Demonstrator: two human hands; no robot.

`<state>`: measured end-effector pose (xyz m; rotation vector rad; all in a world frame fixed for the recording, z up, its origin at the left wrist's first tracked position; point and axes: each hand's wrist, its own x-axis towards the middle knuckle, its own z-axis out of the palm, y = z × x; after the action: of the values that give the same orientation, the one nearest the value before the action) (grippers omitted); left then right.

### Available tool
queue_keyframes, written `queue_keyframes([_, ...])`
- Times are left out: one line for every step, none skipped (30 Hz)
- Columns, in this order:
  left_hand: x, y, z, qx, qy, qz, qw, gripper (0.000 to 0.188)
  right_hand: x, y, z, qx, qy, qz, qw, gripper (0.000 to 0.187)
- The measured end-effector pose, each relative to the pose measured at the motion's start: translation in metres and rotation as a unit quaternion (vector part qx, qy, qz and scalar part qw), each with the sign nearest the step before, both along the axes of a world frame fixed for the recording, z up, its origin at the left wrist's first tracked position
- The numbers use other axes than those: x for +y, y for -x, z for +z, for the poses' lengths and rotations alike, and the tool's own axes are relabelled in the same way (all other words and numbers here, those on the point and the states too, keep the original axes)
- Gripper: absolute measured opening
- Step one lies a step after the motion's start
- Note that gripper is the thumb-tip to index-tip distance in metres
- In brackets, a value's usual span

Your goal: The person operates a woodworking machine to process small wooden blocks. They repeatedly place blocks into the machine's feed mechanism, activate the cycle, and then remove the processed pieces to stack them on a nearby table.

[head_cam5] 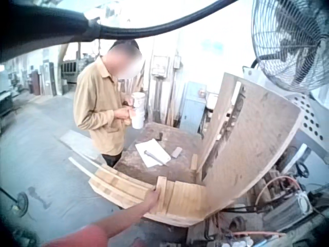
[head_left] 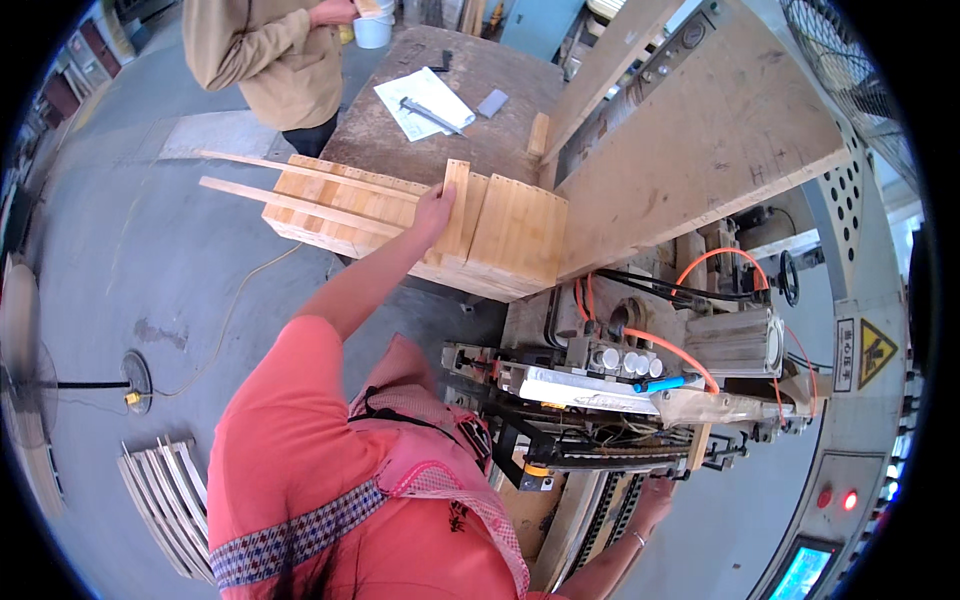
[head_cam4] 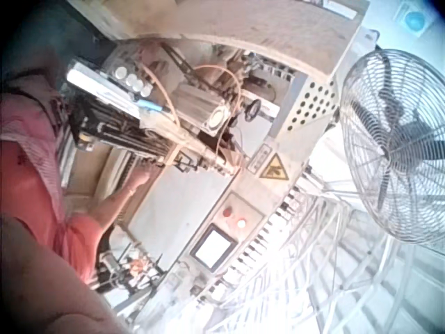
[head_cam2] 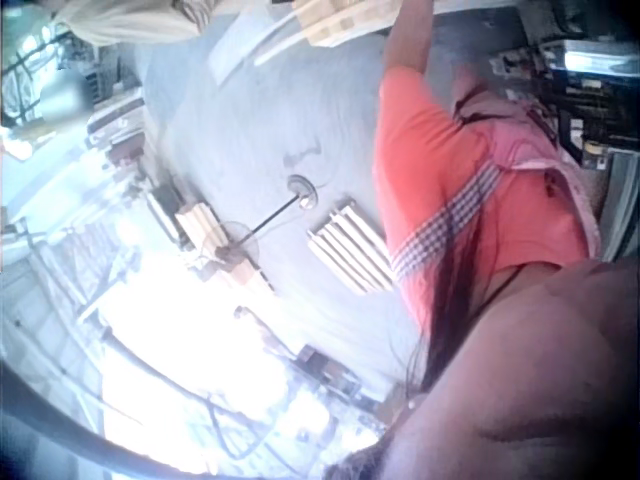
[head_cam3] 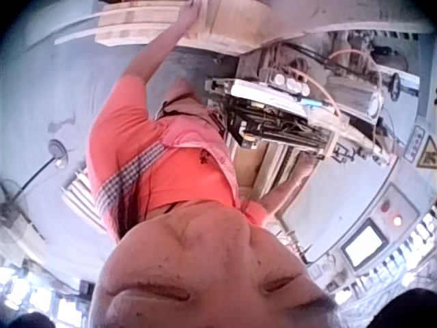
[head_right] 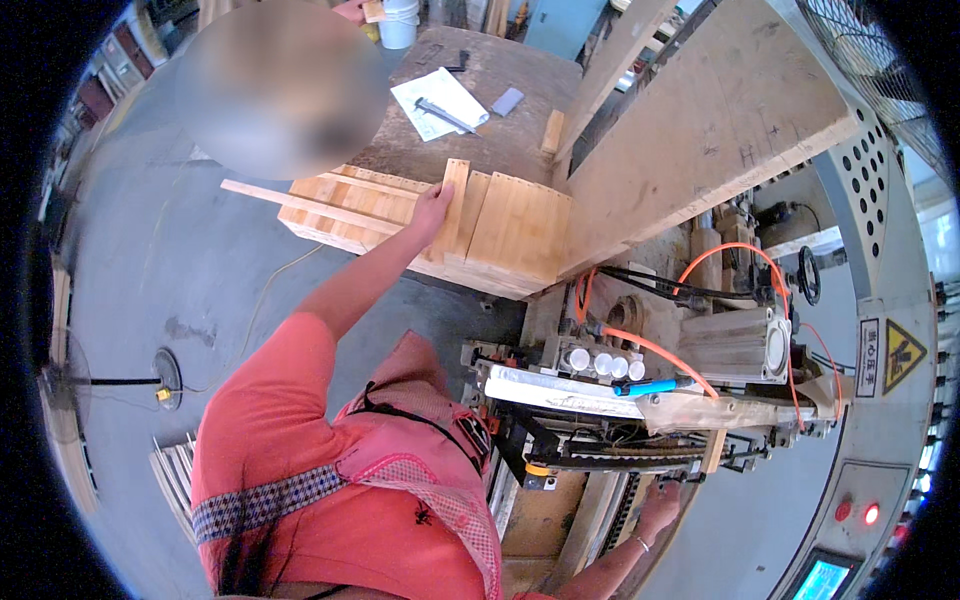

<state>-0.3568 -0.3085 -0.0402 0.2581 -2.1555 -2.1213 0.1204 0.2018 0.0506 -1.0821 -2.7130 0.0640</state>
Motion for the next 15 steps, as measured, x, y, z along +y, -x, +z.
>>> queue_keyframes([0.002,0.009,-0.007,-0.001,0.005,0.010,1.000,0.042,-0.019,-0.002,0.005,0.004,0.006,0.005,1.000,0.040])
queue_keyframes([0.001,0.016,-0.014,-0.017,0.025,0.006,1.000,0.040,-0.034,-0.001,0.016,-0.035,0.028,0.008,0.999,0.033])
queue_keyframes([0.004,0.022,-0.019,-0.031,0.044,-0.002,0.999,0.039,-0.047,-0.006,0.018,-0.022,0.045,0.001,0.999,0.030])
queue_keyframes([0.006,0.025,-0.025,-0.045,0.064,-0.009,0.997,0.038,-0.058,-0.011,0.018,-0.008,0.062,-0.005,0.998,0.028])
queue_keyframes([0.006,0.027,-0.032,-0.059,0.045,-0.008,0.997,0.036,-0.065,-0.015,0.019,0.005,0.079,-0.010,0.997,0.026])
queue_keyframes([0.013,0.028,-0.034,-0.074,0.025,-0.017,0.997,0.035,-0.061,-0.035,0.009,0.018,0.080,-0.036,0.996,0.027])
queue_keyframes([0.015,0.027,-0.033,-0.088,0.008,-0.020,0.996,0.034,-0.063,-0.043,0.004,0.011,0.071,-0.035,0.997,0.028])
queue_keyframes([0.017,0.026,-0.033,-0.079,-0.002,-0.020,0.997,0.034,-0.064,-0.052,0.001,0.004,0.061,-0.034,0.998,0.028])
queue_keyframes([0.015,0.022,-0.029,-0.070,-0.012,-0.015,0.997,0.033,-0.071,-0.053,0.003,-0.004,0.052,-0.028,0.998,0.028])
queue_keyframes([0.015,0.020,-0.026,-0.060,-0.022,-0.010,0.998,0.033,-0.078,-0.053,0.005,-0.013,0.069,-0.037,0.997,0.028])
queue_keyframes([0.015,0.019,-0.026,-0.062,-0.030,-0.014,0.998,0.033,-0.083,-0.051,0.007,-0.022,0.085,-0.046,0.995,0.027])
queue_keyframes([0.015,0.019,-0.025,-0.063,-0.039,-0.018,0.997,0.032,-0.090,-0.049,0.010,-0.031,0.100,-0.055,0.993,0.027])
queue_keyframes([0.016,0.019,-0.025,-0.064,-0.048,-0.021,0.997,0.032,-0.093,-0.053,0.009,-0.013,0.097,-0.051,0.994,0.026])
queue_keyframes([0.018,0.018,-0.025,-0.062,-0.052,-0.027,0.996,0.032,-0.095,-0.056,0.004,0.004,0.094,-0.047,0.994,0.026])
queue_keyframes([0.020,0.018,-0.025,-0.059,-0.056,-0.033,0.996,0.032,-0.098,-0.058,0.003,0.021,0.092,-0.042,0.995,0.025])
